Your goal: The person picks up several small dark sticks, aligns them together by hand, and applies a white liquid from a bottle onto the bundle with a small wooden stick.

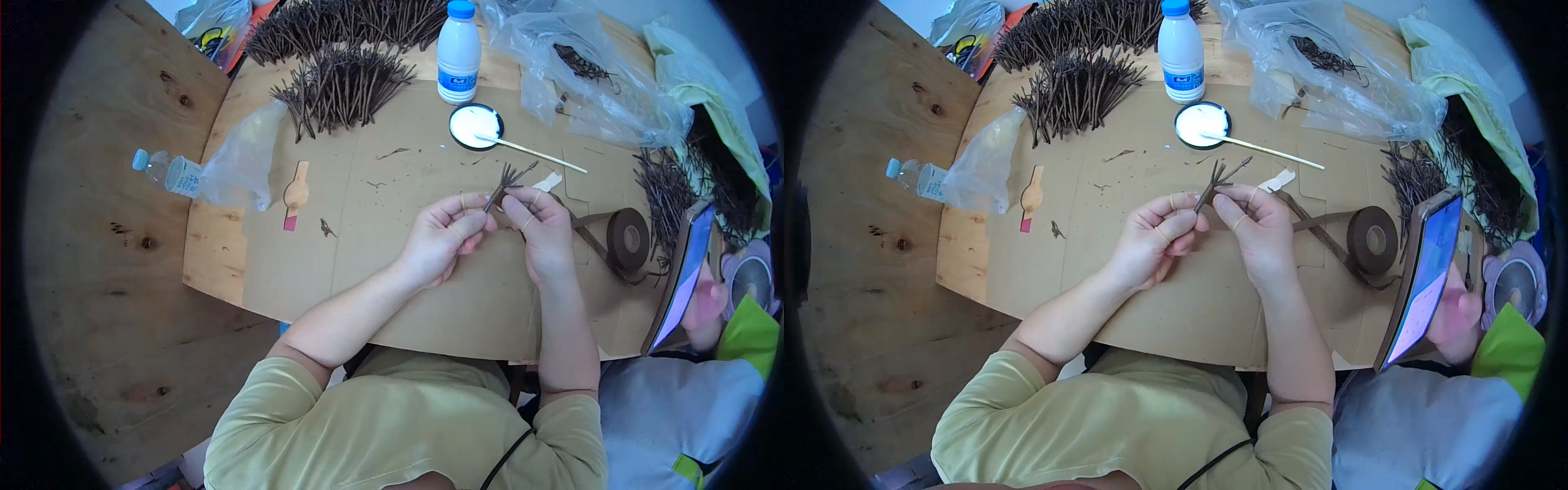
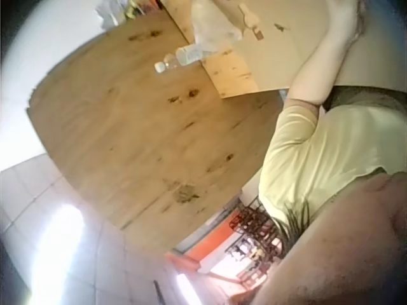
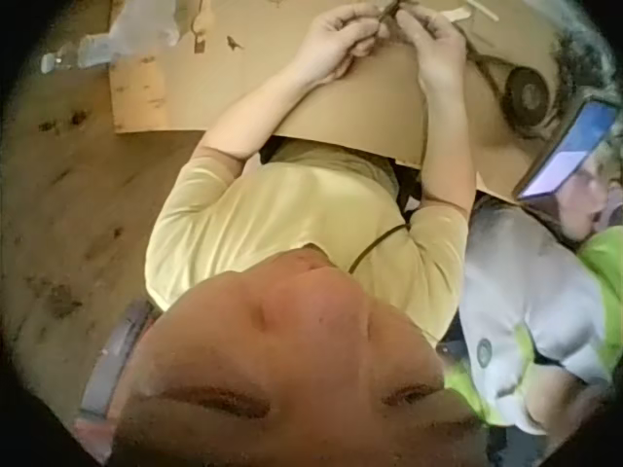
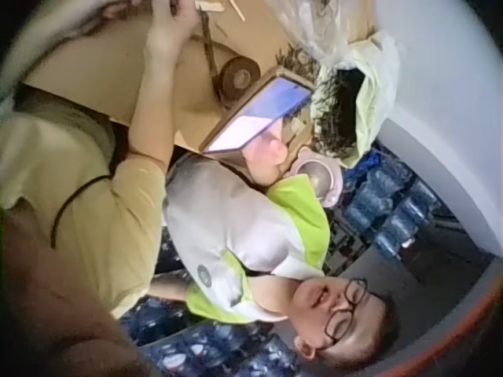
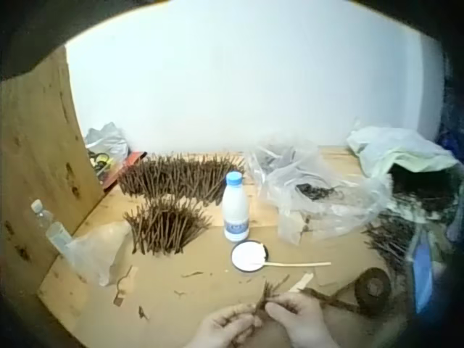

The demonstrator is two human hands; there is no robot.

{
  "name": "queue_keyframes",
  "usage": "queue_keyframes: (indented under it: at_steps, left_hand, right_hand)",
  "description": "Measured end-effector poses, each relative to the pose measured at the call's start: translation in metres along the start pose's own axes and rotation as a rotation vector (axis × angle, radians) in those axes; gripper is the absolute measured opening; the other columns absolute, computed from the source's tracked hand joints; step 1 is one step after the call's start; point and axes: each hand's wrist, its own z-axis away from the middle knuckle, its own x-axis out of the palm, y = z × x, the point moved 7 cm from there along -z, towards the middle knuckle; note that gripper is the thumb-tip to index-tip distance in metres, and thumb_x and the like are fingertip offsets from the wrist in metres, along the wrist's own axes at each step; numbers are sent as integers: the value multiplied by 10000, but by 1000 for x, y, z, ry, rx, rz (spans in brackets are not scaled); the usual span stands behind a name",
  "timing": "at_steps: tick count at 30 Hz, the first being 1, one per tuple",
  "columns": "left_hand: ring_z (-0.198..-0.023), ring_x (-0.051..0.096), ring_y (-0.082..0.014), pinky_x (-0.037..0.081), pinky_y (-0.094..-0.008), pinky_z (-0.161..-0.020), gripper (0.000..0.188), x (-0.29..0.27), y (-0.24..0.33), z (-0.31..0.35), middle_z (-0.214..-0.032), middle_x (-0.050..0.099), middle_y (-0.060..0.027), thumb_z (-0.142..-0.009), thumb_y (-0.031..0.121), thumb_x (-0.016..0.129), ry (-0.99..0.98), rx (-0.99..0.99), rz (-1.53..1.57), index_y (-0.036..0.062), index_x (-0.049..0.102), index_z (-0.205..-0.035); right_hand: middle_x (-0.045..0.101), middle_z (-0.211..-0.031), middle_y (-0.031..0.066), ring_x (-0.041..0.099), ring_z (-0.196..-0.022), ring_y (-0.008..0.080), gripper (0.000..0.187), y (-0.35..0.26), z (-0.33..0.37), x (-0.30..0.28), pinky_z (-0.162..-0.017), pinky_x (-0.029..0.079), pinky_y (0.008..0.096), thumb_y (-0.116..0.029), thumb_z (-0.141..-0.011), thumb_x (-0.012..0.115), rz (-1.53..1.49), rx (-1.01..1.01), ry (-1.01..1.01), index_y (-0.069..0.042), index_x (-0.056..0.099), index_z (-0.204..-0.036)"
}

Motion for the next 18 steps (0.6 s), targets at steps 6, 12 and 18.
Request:
queue_keyframes:
  at_steps: [6, 12, 18]
  left_hand:
    - [-523, 420, -65, 372, -168, -480, 213, 9, -12, 2, -839, 609, -100, -881, 59, 496, -216, -257, 350, 34, 519, -1091]
    - [-744, 555, -123, 483, -239, -688, 211, 12, -7, 4, -925, 597, -102, -864, 61, 528, -95, -164, 74, 1, 493, -1063]
    - [-900, 559, -125, 461, -274, -810, 206, 0, 13, -2, -978, 585, -71, -793, 16, 619, -101, 128, -206, 12, 534, -981]
  right_hand:
    - [614, -858, 37, 556, -791, 77, 119, -4, 0, 5, -733, 438, 216, -41, -834, 561, -68, 6, -123, 13, 593, -936]
    - [601, -763, 12, 546, -686, 62, 59, 2, 1, 3, -648, 436, 204, -49, -819, 582, -72, 69, -181, -4, 594, -855]
    - [576, -716, -18, 502, -660, 27, 78, 10, 10, 15, -581, 397, 183, -65, -777, 639, 200, 74, -254, 1, 615, -811]
